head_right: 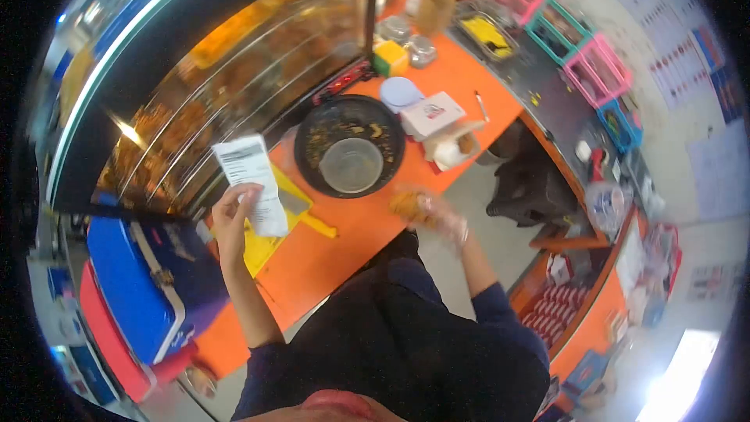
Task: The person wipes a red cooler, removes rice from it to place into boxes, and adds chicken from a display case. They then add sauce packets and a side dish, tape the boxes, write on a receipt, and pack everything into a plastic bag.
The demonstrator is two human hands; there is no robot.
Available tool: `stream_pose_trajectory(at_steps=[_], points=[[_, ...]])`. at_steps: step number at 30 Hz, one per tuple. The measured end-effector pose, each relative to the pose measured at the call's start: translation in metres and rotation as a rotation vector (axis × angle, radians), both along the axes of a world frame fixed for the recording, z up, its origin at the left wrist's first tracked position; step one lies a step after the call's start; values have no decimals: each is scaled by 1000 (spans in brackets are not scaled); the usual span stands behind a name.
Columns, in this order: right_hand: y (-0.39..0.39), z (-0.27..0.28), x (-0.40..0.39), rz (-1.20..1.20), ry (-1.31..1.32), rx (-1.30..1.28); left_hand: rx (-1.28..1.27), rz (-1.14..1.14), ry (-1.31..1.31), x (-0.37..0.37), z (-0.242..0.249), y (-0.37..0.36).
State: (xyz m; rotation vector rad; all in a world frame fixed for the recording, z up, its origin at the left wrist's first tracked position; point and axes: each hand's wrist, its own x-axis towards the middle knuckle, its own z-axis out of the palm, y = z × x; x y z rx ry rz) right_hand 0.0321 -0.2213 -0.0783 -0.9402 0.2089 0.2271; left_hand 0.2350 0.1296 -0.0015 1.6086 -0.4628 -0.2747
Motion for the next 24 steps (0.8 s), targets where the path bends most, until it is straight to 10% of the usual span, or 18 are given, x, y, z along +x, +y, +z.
stream_pose_trajectory(at_steps=[4,9,18,19,22,24], points=[[-141,28,54,-33,-46,-422,623,-76,-823,62,-8,-75],[-258,17,113,556,490,-631,1434,-15,-1447,175,-26,-96],[-318,-17,152,627,408,-450,2520,-225,-875,180,-27,-122],[-324,-21,158,554,288,-444,2669,-49,-1107,152,-18,-129],[-325,-20,189,474,150,-355,2538,242,-838,225,-140,-33],[-344,-81,226,624,162,-375,2655,139,-771,196,-102,-61]])
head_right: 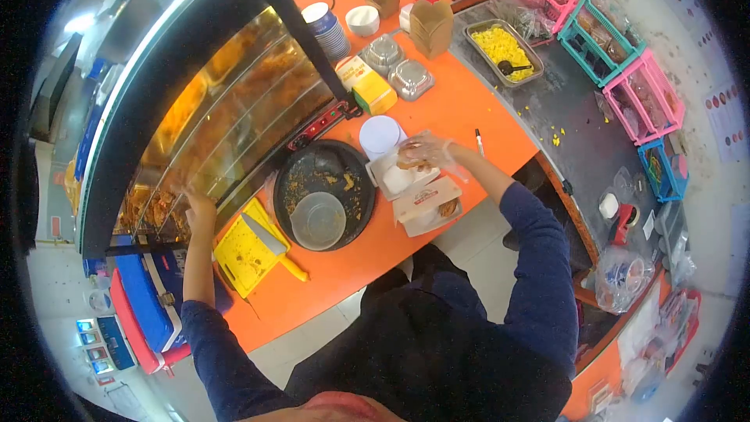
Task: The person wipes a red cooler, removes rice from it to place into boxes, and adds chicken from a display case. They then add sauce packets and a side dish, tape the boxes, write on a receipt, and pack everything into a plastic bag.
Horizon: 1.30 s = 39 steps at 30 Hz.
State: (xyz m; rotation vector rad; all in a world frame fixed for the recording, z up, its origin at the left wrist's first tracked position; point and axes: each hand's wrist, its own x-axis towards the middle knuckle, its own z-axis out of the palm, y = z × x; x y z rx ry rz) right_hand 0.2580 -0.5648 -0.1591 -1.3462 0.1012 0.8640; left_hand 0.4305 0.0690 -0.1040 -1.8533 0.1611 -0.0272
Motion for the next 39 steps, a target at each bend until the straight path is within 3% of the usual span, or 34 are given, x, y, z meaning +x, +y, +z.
stream_pose_trajectory(at_steps=[2,3,4,6,7,8,9,10,11,12,13,14,15,17,18,20,22,24,25,27,31,33,34,36,38,39], points=[[18,-18,6,-157,-235,-485,116,48,64,-14,18,-2],[27,-40,-1,-263,-441,-629,186,118,137,-10,15,14],[34,-47,-7,-272,-433,-624,255,189,213,-13,13,26],[42,-56,-17,-228,-759,-1025,-708,254,183,-34,13,34],[27,-129,-32,42,-853,-1101,-711,249,188,-56,1,35],[11,-200,-46,295,-970,-1140,-1038,182,465,-89,-17,24],[12,-183,-49,295,-963,-1139,-1353,109,752,-120,-31,-1],[12,-146,-50,331,-814,-1181,-1029,372,917,-151,1,-92],[15,-111,-52,369,-660,-1215,-937,537,1261,-177,34,-161],[15,-98,-50,369,-652,-1219,-1437,66,1321,-204,-78,-122],[15,-90,-49,-232,-469,-1073,-1618,129,1455,-229,-58,-173],[12,-81,-46,-813,-266,-866,-1557,38,1306,-255,-92,-192],[6,-71,-44,-826,-257,-875,-1776,227,1172,-278,-116,-219],[-4,-61,-51,-175,-336,-1127,-1841,115,866,-306,-137,-271],[-3,-63,-56,-183,-317,-1131,-1835,114,888,-313,-145,-295],[1,-76,-52,-451,-223,-891,-1928,217,550,-318,-158,-335],[-6,-100,-47,-577,-287,-678,-2010,136,459,-314,-171,-365],[-5,-55,-46,-545,-108,-809,-2107,38,322,-305,-184,-392],[-9,-119,-37,-610,-136,-740,-2108,29,309,-302,-189,-400],[-21,-180,-35,-710,-163,-674,-2099,38,277,-303,-197,-416],[-79,-144,-46,-668,-60,-684,-1962,105,170,-293,-210,-434],[-120,-123,-72,-949,136,-74,-1874,143,136,-287,-208,-440],[-140,-108,-90,-974,144,-53,-1832,166,114,-285,-206,-442],[-199,-75,-127,-604,-48,-689,-1768,219,72,-277,-203,-451],[-235,-193,-157,-907,-222,-1139,-1717,276,24,-269,-201,-461],[-262,-179,-185,-691,-224,-1368,-1695,297,8,-265,-201,-466]])
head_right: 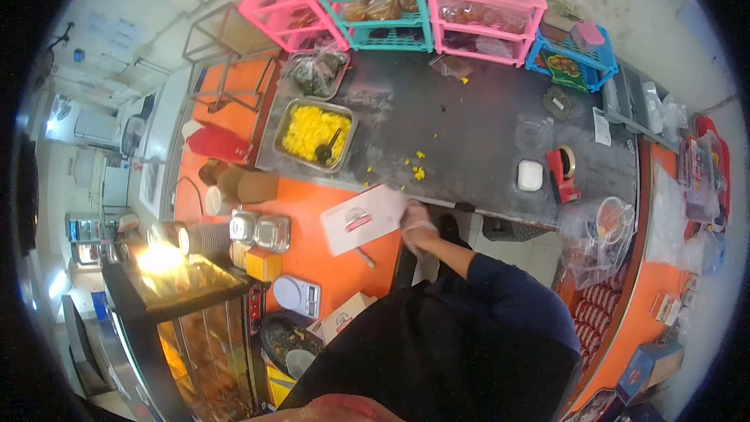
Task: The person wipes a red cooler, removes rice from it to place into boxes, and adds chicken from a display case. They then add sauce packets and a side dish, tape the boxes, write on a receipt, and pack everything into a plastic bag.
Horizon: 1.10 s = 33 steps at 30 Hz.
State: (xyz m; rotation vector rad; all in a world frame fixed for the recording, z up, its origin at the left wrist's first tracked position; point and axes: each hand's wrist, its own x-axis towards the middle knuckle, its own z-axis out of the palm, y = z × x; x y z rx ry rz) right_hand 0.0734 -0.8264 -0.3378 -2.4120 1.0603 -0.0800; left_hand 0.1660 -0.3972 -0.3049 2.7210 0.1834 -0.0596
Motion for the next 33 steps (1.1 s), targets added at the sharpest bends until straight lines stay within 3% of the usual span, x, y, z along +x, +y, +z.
stream_pose_trajectory(at_steps=[1,2,3,4,5,9,10,11,13,14,15,16,17,18,19,20,21,24,26,28,29,31,33], points=[[-27,14,-29,112,186,-189,19,19,8,5,0,-7],[-57,-45,-47,-140,179,-36,35,35,17,9,-3,-18],[-79,-45,-50,-390,170,121,46,36,26,14,-5,-27],[-91,-42,-77,-611,-375,355,49,32,35,19,-9,-39],[-107,16,-98,-805,-937,579,35,13,42,22,-17,-58],[-186,-6,-134,-929,-717,372,-223,-115,169,49,-70,-132],[-198,1,-147,-734,-753,250,-392,-170,242,56,-89,-161],[-209,31,-150,-537,-787,127,-721,-209,370,63,-119,-189],[-256,115,-134,-620,-116,621,-1144,-320,612,71,-167,-249],[-279,169,-123,-507,260,811,-942,-537,467,44,-139,-295],[-288,204,-103,-347,24,495,-734,-709,286,15,-108,-343],[-298,237,-76,-182,-204,176,-764,-773,326,-6,-51,-386],[-327,274,-35,-68,-265,192,-798,-838,362,-26,0,-422],[-358,264,10,-118,-468,254,-899,-762,393,-45,33,-452],[-401,250,51,5,-437,-118,-1002,-691,417,-56,50,-478],[-444,211,102,-153,-441,-275,-1050,-558,546,-59,52,-494],[-476,189,141,-314,-446,-427,-486,-777,213,-61,32,-499],[-518,210,186,-325,-457,-292,-319,-933,6,-50,17,-507],[-532,207,202,-302,-495,-279,-292,-875,473,-33,26,-492],[-530,185,200,-264,-517,-241,-868,-1121,508,10,68,-471],[-523,171,196,-231,-511,-214,-710,-911,549,16,74,-443],[-512,169,186,-258,-256,-318,-1078,-578,815,37,159,-435],[-465,209,146,75,-1014,-401,-1065,-647,723,46,233,-441]])
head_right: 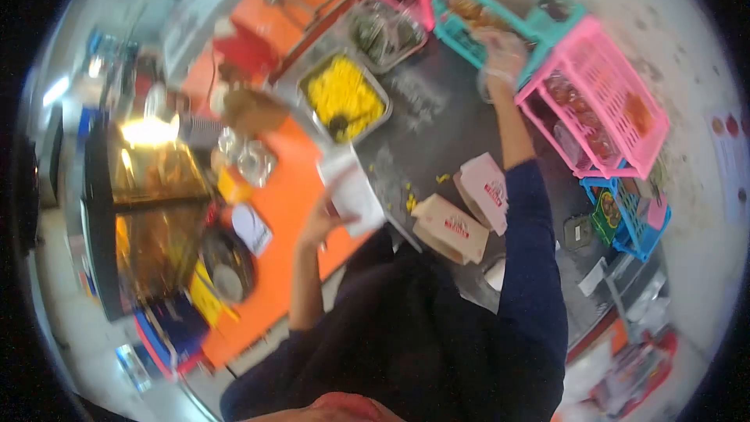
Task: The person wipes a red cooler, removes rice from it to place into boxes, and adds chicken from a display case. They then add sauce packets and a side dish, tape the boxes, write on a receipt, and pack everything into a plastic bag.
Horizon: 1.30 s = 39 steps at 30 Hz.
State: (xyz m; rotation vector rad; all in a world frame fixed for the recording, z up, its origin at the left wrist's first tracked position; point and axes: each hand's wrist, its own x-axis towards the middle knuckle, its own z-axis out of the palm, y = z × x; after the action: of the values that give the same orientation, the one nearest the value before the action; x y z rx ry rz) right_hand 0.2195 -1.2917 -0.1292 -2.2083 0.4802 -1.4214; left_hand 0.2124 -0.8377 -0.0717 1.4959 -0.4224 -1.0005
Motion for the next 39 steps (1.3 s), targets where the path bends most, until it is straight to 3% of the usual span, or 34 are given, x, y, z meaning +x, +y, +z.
stream_pose_trajectory(at_steps=[2,4,6,8,10,12,15,16,18,20,22,23,24,25,26,28,29,30,32,33,35,37,39], points=[[36,8,-36,22,-13,163,-81,-96,-246,7,33,-1],[68,10,-77,416,-290,895,-111,-125,-282,2,66,-6],[96,-3,-116,391,31,659,-241,-176,-80,-7,80,-11],[167,3,-149,338,-4,1223,-279,-230,-62,-10,79,-12],[172,-95,-199,652,201,1679,-322,-295,-53,-15,79,-12],[234,-30,-218,584,424,1831,-341,-336,-132,-21,82,-13],[230,-132,-255,591,552,1770,-390,-358,-76,-28,89,-10],[226,-119,-257,580,550,1765,-399,-363,-72,-30,90,-10],[219,-83,-253,289,124,1886,-396,-384,-92,-33,92,-8],[195,-85,-253,214,75,1868,-381,-386,-110,-35,90,-7],[168,-94,-256,-102,48,1690,-377,-400,-128,-36,86,-9],[154,-118,-265,-122,31,1677,-384,-385,-57,-37,83,-9],[142,-152,-276,-95,193,1438,-389,-372,14,-37,81,-9],[132,-169,-285,-68,350,1195,-375,-361,-75,-36,82,-9],[140,-142,-285,-81,339,1185,-388,-374,-76,-36,79,-7],[175,-59,-267,-381,1096,148,-390,-285,-44,-31,71,-3],[158,-70,-261,-445,1076,440,-368,-266,-86,-27,72,1],[156,-52,-254,-446,1063,435,-374,-268,-98,-23,71,6],[155,-20,-245,-239,1066,733,-348,-155,-75,-16,67,15],[147,-22,-235,-243,1045,736,-334,-124,-103,-13,69,18],[120,-24,-211,-70,801,1046,-314,-98,-168,-10,69,23],[101,-13,-176,256,219,1435,-316,-26,-206,-9,59,24],[74,11,-129,171,389,1313,-321,-8,-54,-9,49,25]])
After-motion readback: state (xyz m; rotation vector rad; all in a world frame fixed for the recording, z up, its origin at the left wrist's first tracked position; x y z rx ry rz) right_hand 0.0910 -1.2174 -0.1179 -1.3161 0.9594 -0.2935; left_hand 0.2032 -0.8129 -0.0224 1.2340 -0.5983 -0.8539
